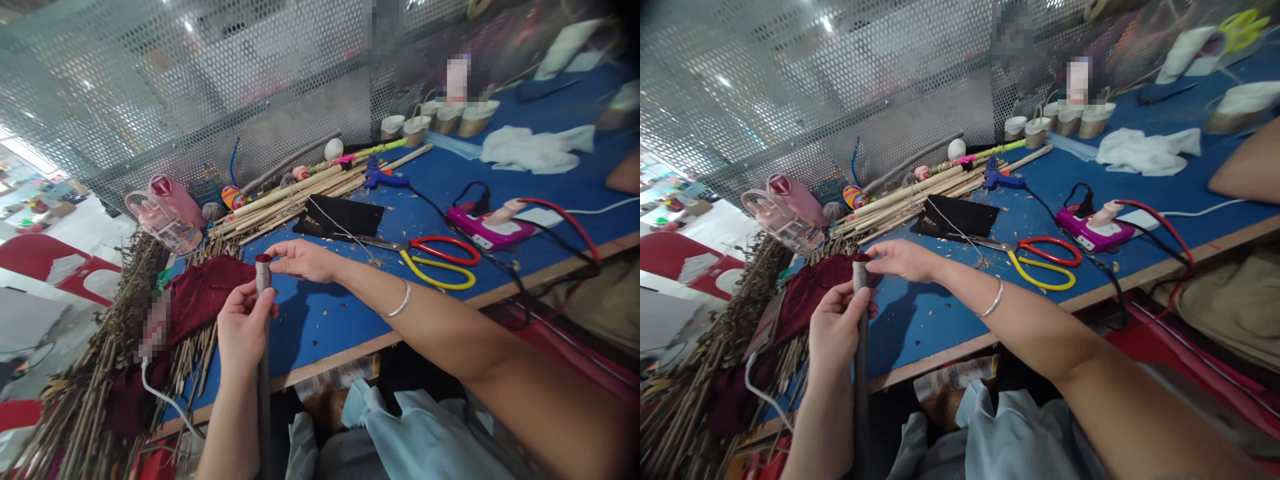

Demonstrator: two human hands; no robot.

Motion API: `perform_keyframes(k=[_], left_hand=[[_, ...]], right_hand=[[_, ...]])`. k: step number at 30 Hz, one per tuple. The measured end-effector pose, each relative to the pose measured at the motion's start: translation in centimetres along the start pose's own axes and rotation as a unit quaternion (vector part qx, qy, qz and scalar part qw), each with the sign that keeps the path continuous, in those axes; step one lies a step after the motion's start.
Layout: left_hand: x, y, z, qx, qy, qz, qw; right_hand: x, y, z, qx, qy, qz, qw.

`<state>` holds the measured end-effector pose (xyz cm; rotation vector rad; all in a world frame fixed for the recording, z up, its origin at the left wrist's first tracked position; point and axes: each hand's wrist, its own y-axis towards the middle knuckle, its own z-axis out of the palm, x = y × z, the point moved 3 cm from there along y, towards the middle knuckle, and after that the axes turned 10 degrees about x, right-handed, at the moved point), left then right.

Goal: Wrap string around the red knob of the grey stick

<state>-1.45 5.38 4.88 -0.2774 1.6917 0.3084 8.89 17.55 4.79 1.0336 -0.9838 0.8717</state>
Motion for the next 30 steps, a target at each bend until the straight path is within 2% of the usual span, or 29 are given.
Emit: perform_keyframes(k=[2, 4, 9, 11, 14, 16, 18, 20, 22, 25, 28, 30], left_hand=[[0.1, 0.2, 0.0, 0.068, -0.079, -0.038, 0.994], [0.3, 0.6, 0.0, 0.108, -0.136, -0.067, 0.983], [1.5, 1.2, 0.6, 0.141, -0.227, -0.135, 0.954], [1.7, 1.2, 0.8, 0.113, -0.208, -0.129, 0.963], [1.0, 1.0, 0.4, 0.018, -0.073, -0.015, 0.997], [0.4, 0.7, 0.1, -0.045, 0.037, 0.052, 0.997], [0.2, 0.5, -0.2, -0.075, 0.090, 0.066, 0.991], [0.4, 0.6, -0.2, -0.057, 0.065, 0.033, 0.996], [0.8, 0.8, -0.2, -0.011, -0.007, -0.016, 1.000], [1.2, 1.1, 0.0, 0.060, -0.103, -0.072, 0.990], [1.2, 1.2, 0.4, 0.100, -0.132, -0.091, 0.982], [0.9, 1.1, 0.6, 0.084, -0.103, -0.068, 0.989]], right_hand=[[-0.1, -0.1, 0.0, 0.023, 0.016, 0.005, 1.000], [-0.1, -0.2, 0.0, 0.038, 0.031, 0.002, 0.999], [-0.1, -0.1, 0.3, 0.056, 0.063, -0.003, 0.996], [-0.2, 0.0, 0.3, 0.041, 0.062, -0.006, 0.997], [-0.5, 0.1, 0.0, 0.015, 0.041, 0.001, 0.999], [-0.6, 0.1, -0.1, 0.013, 0.023, 0.011, 1.000], [-0.7, 0.1, -0.3, 0.022, 0.011, 0.015, 1.000], [-0.7, 0.0, -0.4, 0.035, 0.006, 0.017, 0.999], [-0.7, -0.1, -0.5, 0.042, 0.005, 0.017, 0.999], [-0.6, -0.1, -0.4, 0.043, 0.014, 0.016, 0.999], [-0.4, 0.0, -0.3, 0.014, 0.014, 0.013, 1.000], [-0.3, 0.1, -0.2, -0.009, 0.009, 0.013, 1.000]])
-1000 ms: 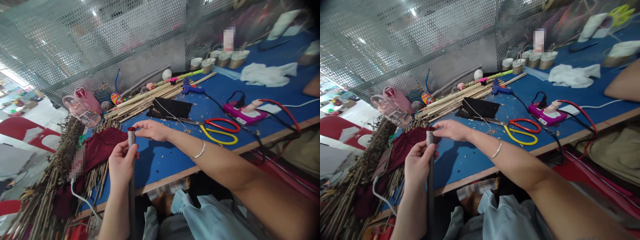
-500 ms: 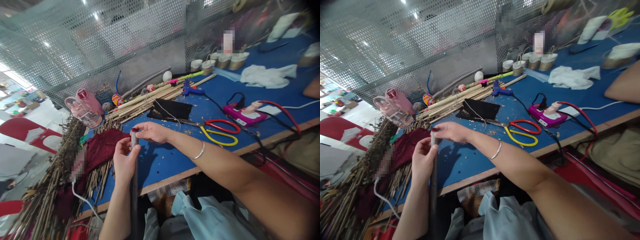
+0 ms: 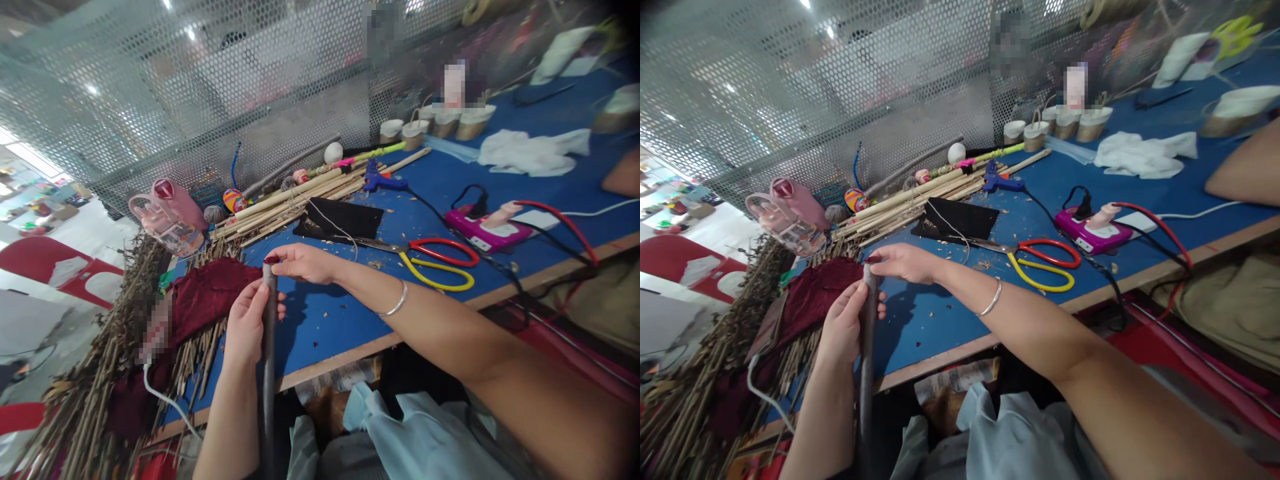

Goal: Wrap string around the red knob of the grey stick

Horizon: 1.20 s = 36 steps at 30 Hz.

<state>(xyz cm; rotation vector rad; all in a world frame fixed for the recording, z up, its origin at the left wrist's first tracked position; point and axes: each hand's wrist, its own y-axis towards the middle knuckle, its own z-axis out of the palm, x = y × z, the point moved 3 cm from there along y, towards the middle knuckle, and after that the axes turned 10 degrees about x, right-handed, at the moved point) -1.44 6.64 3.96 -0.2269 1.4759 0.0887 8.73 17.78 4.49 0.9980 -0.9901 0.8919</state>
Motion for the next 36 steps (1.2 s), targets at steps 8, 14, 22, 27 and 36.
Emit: perform_keyframes(k=[8, 14, 22, 27, 36], left_hand=[[-0.2, 0.1, -0.5, -0.008, -0.035, -0.002, 0.999], [0.7, 0.4, -0.4, 0.059, -0.107, -0.046, 0.991], [-0.9, -0.3, -0.3, -0.116, 0.151, 0.117, 0.975], [-1.7, -0.8, -0.2, 0.033, -0.012, 0.064, 0.997], [1.0, -2.4, 2.1, 0.173, -0.151, -0.027, 0.973]], right_hand=[[0.7, -0.2, 0.3, 0.017, 0.041, 0.012, 0.999], [0.3, -0.1, 0.3, 0.016, 0.030, 0.004, 0.999], [-0.3, 0.1, -0.2, -0.013, -0.030, 0.013, 0.999], [-0.8, -0.1, -0.7, -0.002, -0.048, 0.048, 0.998], [0.9, 0.2, -1.2, 0.148, -0.208, 0.155, 0.954]])
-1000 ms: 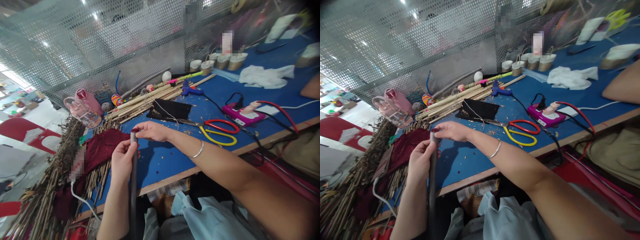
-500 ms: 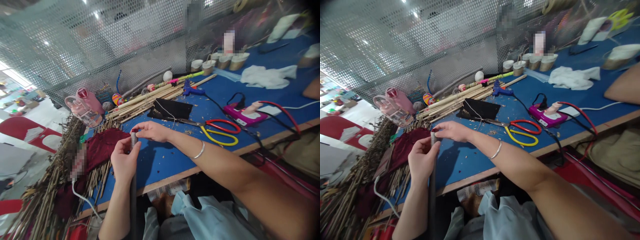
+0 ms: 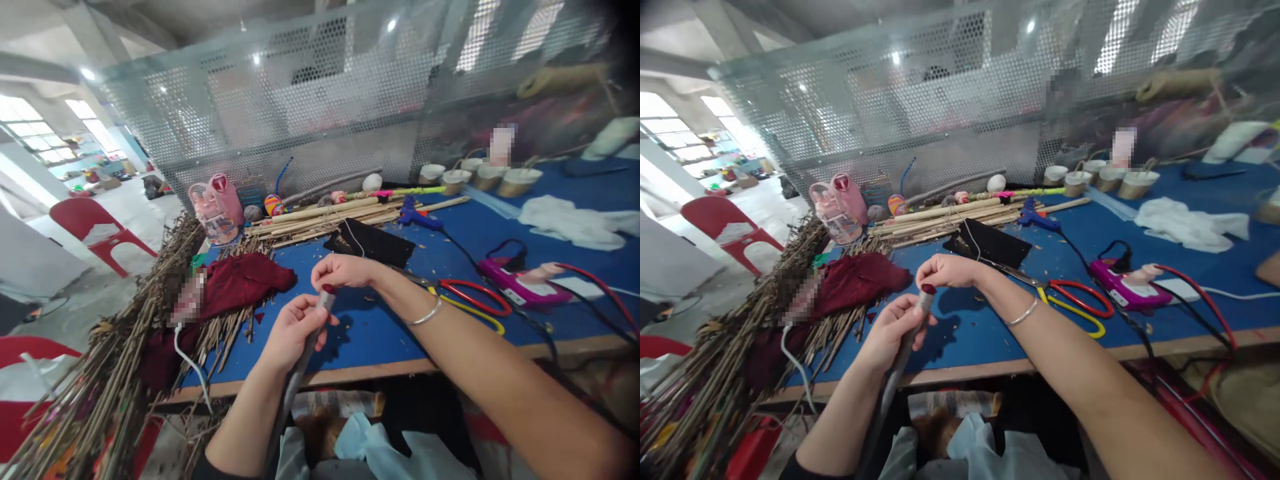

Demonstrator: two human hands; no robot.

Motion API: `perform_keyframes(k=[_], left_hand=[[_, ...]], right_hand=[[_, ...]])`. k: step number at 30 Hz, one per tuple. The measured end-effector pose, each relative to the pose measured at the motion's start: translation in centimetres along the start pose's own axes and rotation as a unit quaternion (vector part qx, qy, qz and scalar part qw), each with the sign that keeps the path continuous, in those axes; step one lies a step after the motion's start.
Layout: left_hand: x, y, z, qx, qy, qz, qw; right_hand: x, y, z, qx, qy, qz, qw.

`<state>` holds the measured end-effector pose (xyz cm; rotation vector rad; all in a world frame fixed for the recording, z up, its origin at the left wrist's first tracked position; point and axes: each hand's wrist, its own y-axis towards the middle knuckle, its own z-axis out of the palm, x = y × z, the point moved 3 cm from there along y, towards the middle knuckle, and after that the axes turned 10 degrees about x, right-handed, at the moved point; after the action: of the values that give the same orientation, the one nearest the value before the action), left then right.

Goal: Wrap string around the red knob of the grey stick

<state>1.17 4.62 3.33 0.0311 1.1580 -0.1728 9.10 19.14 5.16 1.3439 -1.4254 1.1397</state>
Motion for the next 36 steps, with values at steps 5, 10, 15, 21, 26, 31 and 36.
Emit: perform_keyframes(k=[5, 10, 15, 21, 26, 31, 36], left_hand=[[2.4, -0.2, -0.1, 0.008, -0.028, -0.041, 0.999], [1.8, -1.0, -1.9, -0.054, 0.034, 0.013, 0.998], [-0.6, -3.3, -4.6, -0.100, 0.026, 0.051, 0.993], [-1.2, -5.0, -3.9, -0.047, -0.020, 0.024, 0.998], [0.4, -5.0, -2.3, 0.000, -0.028, -0.042, 0.999], [2.6, -3.9, -1.4, 0.001, -0.016, -0.055, 0.998], [2.5, -3.5, -2.2, -0.031, 0.006, -0.041, 0.999]], right_hand=[[4.7, 2.8, 1.5, 0.185, -0.308, 0.191, 0.913], [9.6, 3.4, 6.4, 0.057, -0.596, 0.254, 0.760], [9.2, -0.1, 8.5, -0.147, -0.482, 0.147, 0.851], [2.4, -0.7, 6.6, -0.135, -0.056, 0.107, 0.983], [3.2, 1.0, 3.7, -0.008, -0.204, 0.155, 0.967], [8.0, 3.8, 5.0, 0.138, -0.460, 0.180, 0.859], [9.6, 3.8, 9.8, 0.152, -0.607, 0.160, 0.763]])
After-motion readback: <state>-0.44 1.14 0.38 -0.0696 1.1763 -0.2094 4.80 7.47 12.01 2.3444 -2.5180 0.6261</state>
